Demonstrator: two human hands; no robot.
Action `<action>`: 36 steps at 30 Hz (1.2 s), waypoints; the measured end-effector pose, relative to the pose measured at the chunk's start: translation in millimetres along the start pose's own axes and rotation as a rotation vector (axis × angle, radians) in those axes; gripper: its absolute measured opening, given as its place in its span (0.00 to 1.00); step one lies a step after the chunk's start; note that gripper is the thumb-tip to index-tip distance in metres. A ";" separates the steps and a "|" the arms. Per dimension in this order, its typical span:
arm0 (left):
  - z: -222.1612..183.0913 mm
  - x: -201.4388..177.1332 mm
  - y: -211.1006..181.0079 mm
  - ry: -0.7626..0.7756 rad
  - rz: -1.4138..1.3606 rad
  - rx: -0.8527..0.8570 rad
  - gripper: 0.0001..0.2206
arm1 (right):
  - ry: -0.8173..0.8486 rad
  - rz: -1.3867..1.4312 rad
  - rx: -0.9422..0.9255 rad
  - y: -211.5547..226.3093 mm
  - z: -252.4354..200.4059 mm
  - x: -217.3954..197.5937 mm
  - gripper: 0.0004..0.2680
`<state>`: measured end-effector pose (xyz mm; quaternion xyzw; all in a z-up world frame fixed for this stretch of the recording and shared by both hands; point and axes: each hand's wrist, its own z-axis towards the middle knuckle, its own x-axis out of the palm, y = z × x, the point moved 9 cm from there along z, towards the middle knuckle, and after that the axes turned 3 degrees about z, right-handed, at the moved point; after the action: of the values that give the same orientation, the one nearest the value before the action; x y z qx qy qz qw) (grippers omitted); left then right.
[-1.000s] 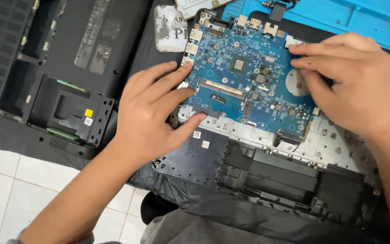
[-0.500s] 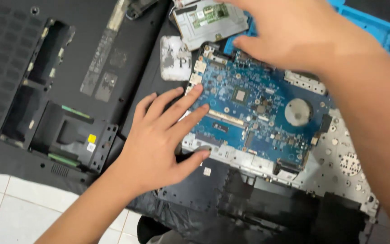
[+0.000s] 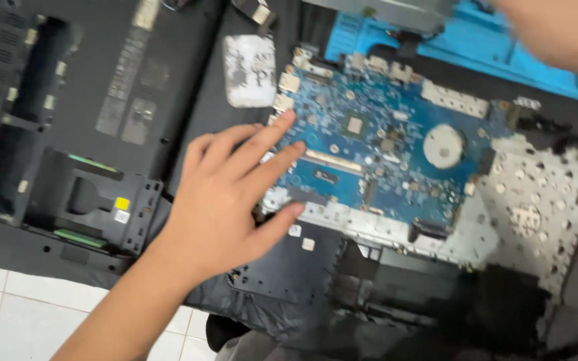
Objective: The person works on a disassembled Acer laptop on a repair mat, using a screwdriver on the chassis and lifting out the motherboard. They set the motherboard aside, handle the hard drive assembly and cables, then reposition components and close the laptop screen assembly.
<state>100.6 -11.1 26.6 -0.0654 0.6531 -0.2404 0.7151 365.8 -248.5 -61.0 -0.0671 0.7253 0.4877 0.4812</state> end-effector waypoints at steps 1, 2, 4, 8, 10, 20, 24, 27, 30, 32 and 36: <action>-0.6 0.2 0.0 0.006 -0.012 0.008 0.25 | -0.009 0.071 0.051 -25.8 -28.7 -3.3 0.10; -1.0 1.1 -0.5 0.005 0.016 0.017 0.26 | -0.023 0.142 0.108 -50.8 -63.3 -4.8 0.09; -1.5 3.8 -6.1 0.021 0.023 0.042 0.26 | -0.053 0.290 0.232 -39.4 -114.3 8.9 0.09; 2.1 5.5 -16.5 0.015 0.076 0.057 0.26 | -0.108 0.391 0.309 93.1 -156.9 27.8 0.09; 2.2 7.9 -19.2 0.012 0.088 0.069 0.26 | -0.126 0.339 0.245 125.2 -172.5 32.4 0.10; -3.2 8.3 -20.1 -0.029 0.185 0.058 0.27 | -0.056 0.488 0.361 116.7 -209.1 61.4 0.10; -4.7 8.4 -18.7 -0.026 0.162 0.058 0.27 | -0.029 0.412 0.262 130.8 -198.3 68.7 0.11; -4.6 9.0 -17.9 -0.017 0.151 0.055 0.27 | -0.006 0.287 0.210 141.5 -189.7 69.8 0.10; -1.9 7.8 -19.2 -0.006 0.148 0.046 0.27 | 0.008 0.234 0.170 146.1 -195.2 72.3 0.10; -1.4 8.2 -18.3 -0.004 0.146 0.048 0.27 | -0.008 0.218 0.147 148.3 -194.8 67.7 0.09; -4.1 9.5 -16.5 -0.003 0.143 0.053 0.27 | 0.006 0.206 0.106 148.5 -195.1 67.1 0.07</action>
<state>92.6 -28.7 24.2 -0.0001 0.6482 -0.2061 0.7331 122.8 -297.6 -4.8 0.0321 0.7545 0.4955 0.4291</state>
